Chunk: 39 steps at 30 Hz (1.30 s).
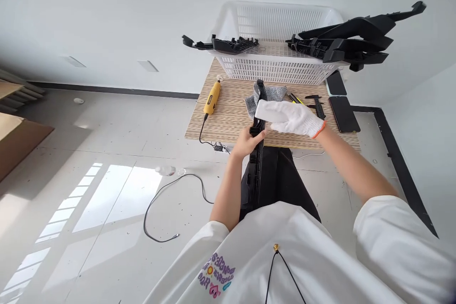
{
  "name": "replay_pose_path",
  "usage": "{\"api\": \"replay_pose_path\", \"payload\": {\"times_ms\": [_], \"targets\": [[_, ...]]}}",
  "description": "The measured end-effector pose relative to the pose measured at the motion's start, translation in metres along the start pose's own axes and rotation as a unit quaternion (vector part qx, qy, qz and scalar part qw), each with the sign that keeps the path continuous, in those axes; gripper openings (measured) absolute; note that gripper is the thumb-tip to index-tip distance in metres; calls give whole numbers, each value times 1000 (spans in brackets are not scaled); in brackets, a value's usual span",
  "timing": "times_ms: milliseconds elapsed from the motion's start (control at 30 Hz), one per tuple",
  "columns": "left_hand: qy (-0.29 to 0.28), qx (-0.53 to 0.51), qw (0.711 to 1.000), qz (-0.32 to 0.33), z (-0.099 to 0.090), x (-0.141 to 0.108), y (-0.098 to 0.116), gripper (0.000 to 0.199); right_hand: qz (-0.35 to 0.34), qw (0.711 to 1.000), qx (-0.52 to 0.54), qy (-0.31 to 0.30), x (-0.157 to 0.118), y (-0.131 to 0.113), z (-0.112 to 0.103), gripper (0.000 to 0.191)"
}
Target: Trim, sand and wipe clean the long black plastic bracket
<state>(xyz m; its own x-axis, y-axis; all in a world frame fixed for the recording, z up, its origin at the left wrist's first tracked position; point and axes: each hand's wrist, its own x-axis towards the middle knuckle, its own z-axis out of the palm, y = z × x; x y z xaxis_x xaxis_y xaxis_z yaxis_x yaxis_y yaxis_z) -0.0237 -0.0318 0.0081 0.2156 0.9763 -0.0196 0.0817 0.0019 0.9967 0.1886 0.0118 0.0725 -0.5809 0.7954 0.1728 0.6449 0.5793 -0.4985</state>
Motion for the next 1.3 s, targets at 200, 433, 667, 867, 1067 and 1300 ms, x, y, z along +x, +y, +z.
{"api": "replay_pose_path", "payload": {"times_ms": [200,433,667,867,1067,1300], "targets": [[-13,-20,1000,2,1,3,2,41,31,998,-14,55,-18,20,-13,67],[-4,-14,1000,-2,1,0,0,40,-11,997,45,66,16,-2,1,72],[-9,-21,1000,10,0,2,0,41,64,986,75,134,-4,21,-5,72],[3,-16,1000,16,0,2,-4,42,41,989,82,119,11,-10,6,73],[-5,-11,1000,14,1,0,-3,41,159,944,67,281,7,-13,25,69],[-4,-8,1000,14,2,0,-4,38,134,956,40,258,-15,-19,29,64]]}}
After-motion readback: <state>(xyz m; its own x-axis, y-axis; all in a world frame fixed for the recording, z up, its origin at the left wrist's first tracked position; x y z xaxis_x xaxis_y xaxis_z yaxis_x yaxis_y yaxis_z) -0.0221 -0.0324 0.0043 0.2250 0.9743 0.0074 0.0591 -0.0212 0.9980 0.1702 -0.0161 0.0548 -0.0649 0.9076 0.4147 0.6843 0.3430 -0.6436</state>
